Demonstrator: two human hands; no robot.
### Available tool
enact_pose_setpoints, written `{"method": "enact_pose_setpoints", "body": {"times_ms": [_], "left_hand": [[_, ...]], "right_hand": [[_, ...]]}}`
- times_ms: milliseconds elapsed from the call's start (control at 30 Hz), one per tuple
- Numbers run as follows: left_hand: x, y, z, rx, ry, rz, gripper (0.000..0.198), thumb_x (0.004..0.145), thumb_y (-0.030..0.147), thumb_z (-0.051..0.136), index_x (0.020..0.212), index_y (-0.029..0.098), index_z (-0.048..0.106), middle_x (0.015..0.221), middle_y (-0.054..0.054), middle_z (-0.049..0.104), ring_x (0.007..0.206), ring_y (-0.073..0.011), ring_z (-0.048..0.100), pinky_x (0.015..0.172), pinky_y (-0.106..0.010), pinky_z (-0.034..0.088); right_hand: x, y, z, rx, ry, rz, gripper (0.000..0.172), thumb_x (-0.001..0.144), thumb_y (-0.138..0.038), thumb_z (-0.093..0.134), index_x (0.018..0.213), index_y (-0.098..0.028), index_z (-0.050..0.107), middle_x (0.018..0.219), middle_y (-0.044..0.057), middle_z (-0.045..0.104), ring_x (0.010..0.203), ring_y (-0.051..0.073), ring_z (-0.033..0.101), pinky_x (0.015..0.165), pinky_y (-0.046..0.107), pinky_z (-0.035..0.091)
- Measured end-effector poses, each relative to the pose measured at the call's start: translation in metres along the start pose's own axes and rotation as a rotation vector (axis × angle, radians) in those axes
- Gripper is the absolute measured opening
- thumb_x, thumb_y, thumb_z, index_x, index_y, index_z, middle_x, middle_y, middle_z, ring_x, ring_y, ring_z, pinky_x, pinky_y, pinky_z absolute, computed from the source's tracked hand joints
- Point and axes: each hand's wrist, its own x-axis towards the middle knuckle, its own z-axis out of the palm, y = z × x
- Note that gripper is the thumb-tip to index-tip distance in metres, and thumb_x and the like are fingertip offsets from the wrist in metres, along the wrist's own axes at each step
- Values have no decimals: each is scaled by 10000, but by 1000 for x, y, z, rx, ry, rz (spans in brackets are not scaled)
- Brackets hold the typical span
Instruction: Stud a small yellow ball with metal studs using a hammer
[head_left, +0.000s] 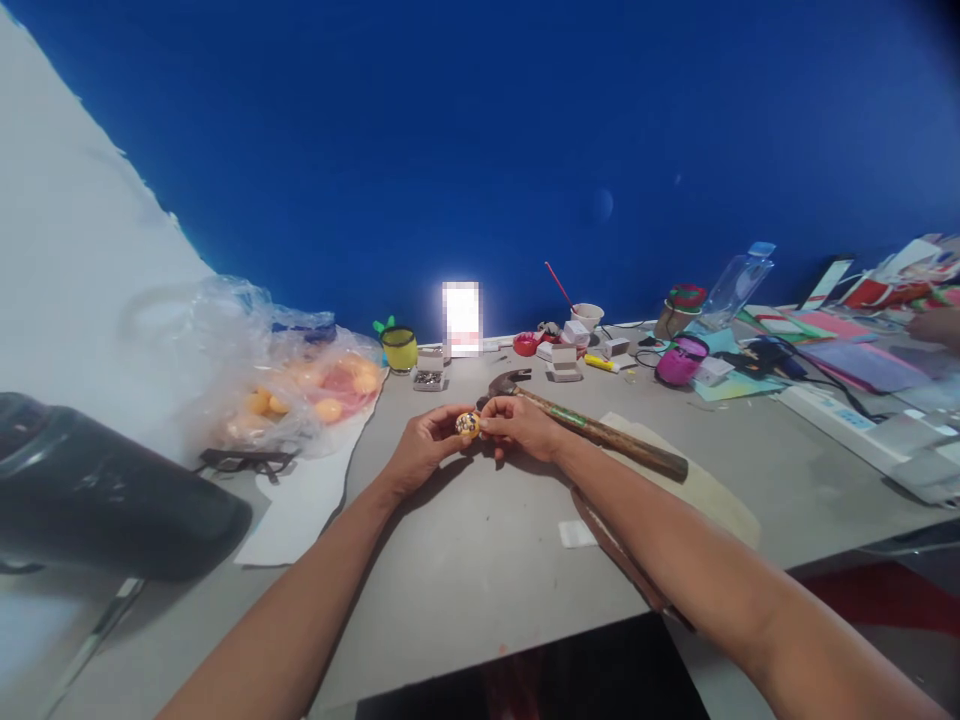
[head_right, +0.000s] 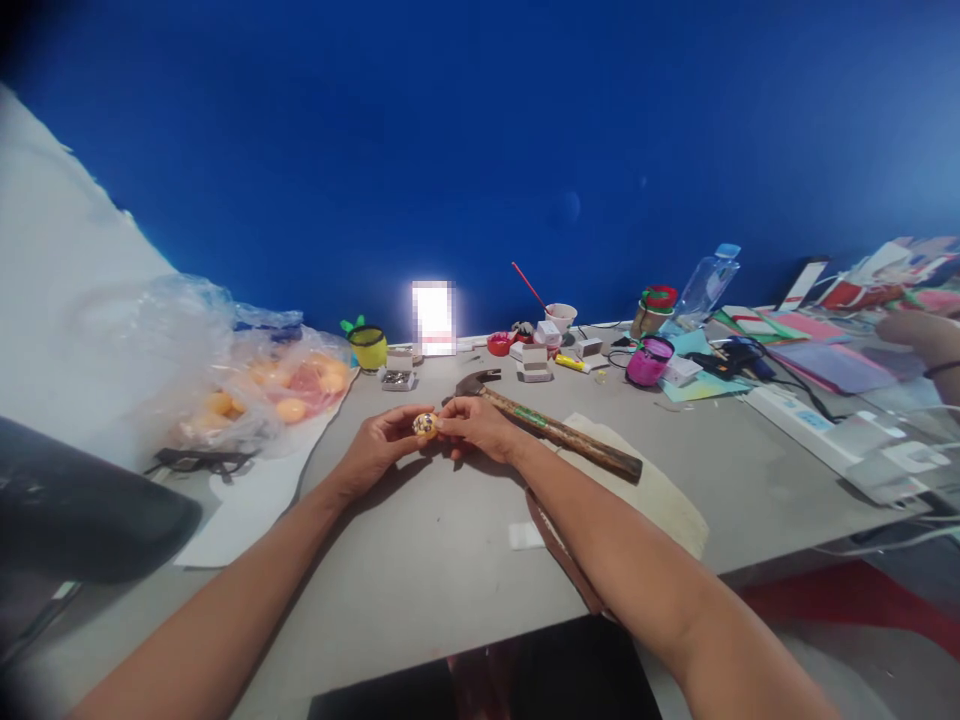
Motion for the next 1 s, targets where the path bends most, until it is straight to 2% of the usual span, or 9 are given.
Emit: {"method": "enact_pose_setpoints", "body": {"times_ms": [233,400,467,533,633,767,867,1000], "left_hand": [[-4,0,2,-63,-4,-52,546,737,329,885,1250,214,737,1021,-78,778,808,-181,714,773,-350,597],[-4,2,5,-146,-13,-68,555,786,437,842,1257,160,742,985,-102,766,739,-167,695,723,-342,591],[-3,3,6,-129,8,-69,598,776,450,852,1278,151,723,974,-96,763,688,-150,677,700,-333,584],[-3,3,6,-109,25,-68,692,751,440,874,1351,165,666,934,-72,757,647,-143,664,671,-327,577],[-5,3,7,-76,21,-53,782,768,449,861,1443,184,568,924,-54,744,622,-130,635,635,-309,559],[-8,7,10,-15,38,-35,769,793,446,840,1463,219,540,983,-53,735,686,-126,622,631,-264,517],[-10,11,11,-17,71,-41,758,790,436,843,1461,247,546,1012,-51,730,767,-145,640,663,-256,504],[-10,11,10,-34,41,-45,788,796,432,839,1487,242,513,1018,-57,727,776,-149,636,671,-261,495]], "right_hand": [[-1,2,4,-151,28,-75,381,693,-404,887,815,-186,599,714,31,725,541,127,629,455,229,524],[-4,-2,11,-324,67,-175,294,763,-341,815,907,-198,602,661,-15,692,549,124,597,501,223,461],[-6,-4,14,-411,86,-224,253,788,-303,784,949,-190,626,663,-29,678,568,118,587,555,232,450],[-7,-6,15,-491,93,-272,294,779,-249,782,1040,-181,665,680,-38,670,615,125,595,622,246,448],[-8,-8,14,-626,44,-355,325,783,-199,761,1106,-200,726,762,-26,696,703,144,608,690,261,430],[-9,-9,13,-718,-12,-466,218,860,-208,690,1055,-240,781,888,-4,743,812,170,629,761,273,424],[-9,-8,12,-708,7,-502,226,874,-235,690,1076,-251,789,910,0,750,826,177,634,773,274,428],[-8,-5,10,-711,24,-488,284,870,-282,719,1145,-259,785,898,2,750,771,172,621,735,270,434]]}}
